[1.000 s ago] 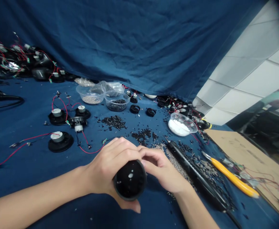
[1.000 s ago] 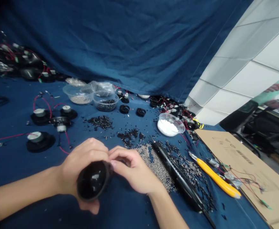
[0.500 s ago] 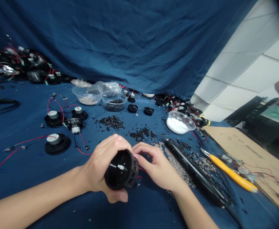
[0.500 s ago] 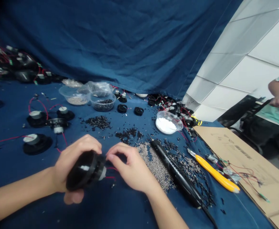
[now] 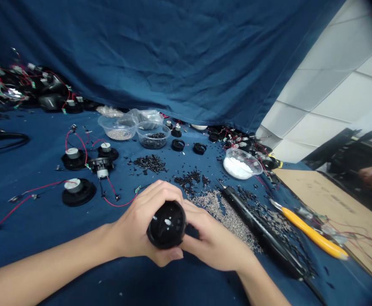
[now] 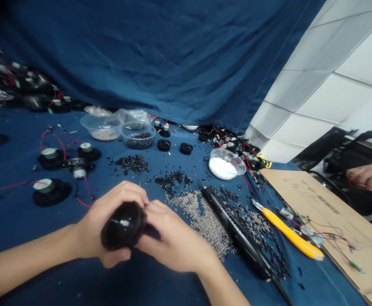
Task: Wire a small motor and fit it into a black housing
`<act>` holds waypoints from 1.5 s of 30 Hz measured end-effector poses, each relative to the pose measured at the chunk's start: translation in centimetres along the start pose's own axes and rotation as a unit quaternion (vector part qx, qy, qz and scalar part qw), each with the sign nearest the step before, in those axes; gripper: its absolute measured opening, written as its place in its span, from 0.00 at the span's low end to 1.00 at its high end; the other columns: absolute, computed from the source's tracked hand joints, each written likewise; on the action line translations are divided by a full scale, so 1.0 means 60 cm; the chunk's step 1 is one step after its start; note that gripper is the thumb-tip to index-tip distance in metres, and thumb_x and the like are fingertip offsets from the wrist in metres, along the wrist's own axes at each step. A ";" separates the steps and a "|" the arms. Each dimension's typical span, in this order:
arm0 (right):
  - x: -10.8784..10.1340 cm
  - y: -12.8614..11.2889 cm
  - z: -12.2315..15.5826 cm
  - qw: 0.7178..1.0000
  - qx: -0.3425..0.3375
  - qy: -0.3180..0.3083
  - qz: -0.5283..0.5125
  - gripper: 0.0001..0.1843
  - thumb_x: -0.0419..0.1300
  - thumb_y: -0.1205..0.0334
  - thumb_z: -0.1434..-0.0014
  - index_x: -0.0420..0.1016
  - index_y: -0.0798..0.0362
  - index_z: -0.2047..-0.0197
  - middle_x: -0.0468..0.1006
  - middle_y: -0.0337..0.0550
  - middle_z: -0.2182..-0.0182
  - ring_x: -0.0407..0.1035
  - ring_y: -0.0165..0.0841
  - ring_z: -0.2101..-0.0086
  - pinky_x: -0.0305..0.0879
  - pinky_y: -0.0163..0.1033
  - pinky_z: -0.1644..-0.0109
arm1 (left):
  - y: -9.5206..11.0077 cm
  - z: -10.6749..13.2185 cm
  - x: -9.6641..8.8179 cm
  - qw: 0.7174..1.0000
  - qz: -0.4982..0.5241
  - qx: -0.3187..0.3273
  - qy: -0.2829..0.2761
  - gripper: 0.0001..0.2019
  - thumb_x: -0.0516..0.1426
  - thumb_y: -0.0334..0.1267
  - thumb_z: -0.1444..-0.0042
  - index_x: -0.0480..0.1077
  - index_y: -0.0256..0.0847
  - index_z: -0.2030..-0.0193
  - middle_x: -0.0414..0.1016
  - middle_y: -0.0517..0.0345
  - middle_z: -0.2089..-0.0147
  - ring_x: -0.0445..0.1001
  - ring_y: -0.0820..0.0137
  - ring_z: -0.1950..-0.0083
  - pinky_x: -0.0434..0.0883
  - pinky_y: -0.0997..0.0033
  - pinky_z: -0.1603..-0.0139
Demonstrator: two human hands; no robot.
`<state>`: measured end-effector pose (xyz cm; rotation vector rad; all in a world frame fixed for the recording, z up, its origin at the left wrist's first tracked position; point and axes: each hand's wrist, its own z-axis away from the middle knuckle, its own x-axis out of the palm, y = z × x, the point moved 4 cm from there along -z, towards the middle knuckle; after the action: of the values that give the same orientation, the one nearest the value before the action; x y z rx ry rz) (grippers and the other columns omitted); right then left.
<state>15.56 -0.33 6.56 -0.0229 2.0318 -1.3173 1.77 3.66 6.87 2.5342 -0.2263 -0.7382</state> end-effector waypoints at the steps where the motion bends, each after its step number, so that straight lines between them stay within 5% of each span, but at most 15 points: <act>1: 0.004 0.000 0.000 1.000 -0.006 -0.006 0.021 0.04 0.57 0.64 0.32 0.71 0.53 0.60 0.72 0.45 0.57 0.63 0.39 0.54 0.61 0.45 0.44 | -0.001 0.000 0.001 1.000 0.014 -0.007 -0.007 0.25 0.59 0.59 0.48 0.64 0.40 0.56 0.71 0.50 0.61 0.71 0.61 0.58 0.70 0.61 0.56; 6: 0.012 0.001 -0.002 0.998 -0.017 -0.014 0.061 0.06 0.53 0.70 0.32 0.70 0.52 0.56 0.69 0.46 0.46 0.57 0.40 0.43 0.52 0.47 0.37 | -0.010 0.006 0.011 0.994 0.075 -0.058 -0.056 0.25 0.63 0.53 0.51 0.63 0.42 0.52 0.74 0.48 0.53 0.75 0.60 0.52 0.72 0.61 0.50; 12: 0.015 0.010 -0.003 0.995 -0.005 0.000 0.102 0.09 0.55 0.71 0.34 0.71 0.52 0.52 0.70 0.48 0.47 0.57 0.41 0.42 0.45 0.52 0.33 | -0.015 0.015 0.012 0.994 0.075 -0.077 -0.033 0.27 0.66 0.45 0.54 0.62 0.44 0.49 0.76 0.51 0.51 0.76 0.61 0.51 0.73 0.65 0.50; 23: 0.022 0.013 0.000 0.987 -0.071 0.086 0.116 0.08 0.50 0.68 0.40 0.67 0.54 0.59 0.73 0.52 0.54 0.64 0.43 0.50 0.55 0.52 0.41 | -0.006 0.015 0.016 0.996 0.041 -0.085 -0.003 0.23 0.63 0.48 0.51 0.63 0.42 0.52 0.77 0.50 0.55 0.77 0.59 0.53 0.73 0.61 0.52; 33: 0.024 0.004 0.004 0.920 -0.152 0.250 0.262 0.12 0.46 0.67 0.40 0.67 0.55 0.56 0.74 0.51 0.61 0.67 0.43 0.58 0.59 0.57 0.47 | 0.023 0.010 0.017 0.994 -0.067 -0.018 0.080 0.26 0.65 0.44 0.53 0.63 0.41 0.50 0.77 0.49 0.52 0.76 0.59 0.48 0.71 0.63 0.47; 35: 0.025 0.001 0.003 0.921 -0.148 0.244 0.264 0.14 0.46 0.67 0.39 0.67 0.56 0.53 0.74 0.52 0.59 0.67 0.44 0.56 0.60 0.57 0.47 | 0.022 0.005 0.009 0.994 -0.069 -0.008 0.088 0.27 0.66 0.41 0.57 0.64 0.40 0.51 0.78 0.49 0.54 0.76 0.58 0.48 0.72 0.62 0.46; 41: 0.029 -0.002 -0.002 0.972 -0.101 0.100 0.187 0.16 0.47 0.64 0.33 0.63 0.54 0.44 0.68 0.51 0.46 0.58 0.42 0.43 0.51 0.55 0.36 | 0.011 -0.007 -0.007 0.998 -0.015 0.050 0.044 0.27 0.64 0.39 0.63 0.66 0.40 0.52 0.79 0.49 0.56 0.79 0.58 0.51 0.74 0.62 0.50; 45: 0.026 0.000 0.004 0.965 -0.124 0.122 0.198 0.14 0.46 0.63 0.31 0.64 0.54 0.45 0.71 0.50 0.49 0.62 0.42 0.46 0.54 0.55 0.38 | 0.006 -0.001 -0.002 0.999 0.020 0.034 0.024 0.26 0.64 0.45 0.58 0.65 0.40 0.52 0.79 0.50 0.55 0.79 0.60 0.52 0.74 0.63 0.51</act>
<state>14.49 -1.09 5.67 0.4295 2.2476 -0.8447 1.70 3.43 7.17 2.6004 -0.2880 -0.6637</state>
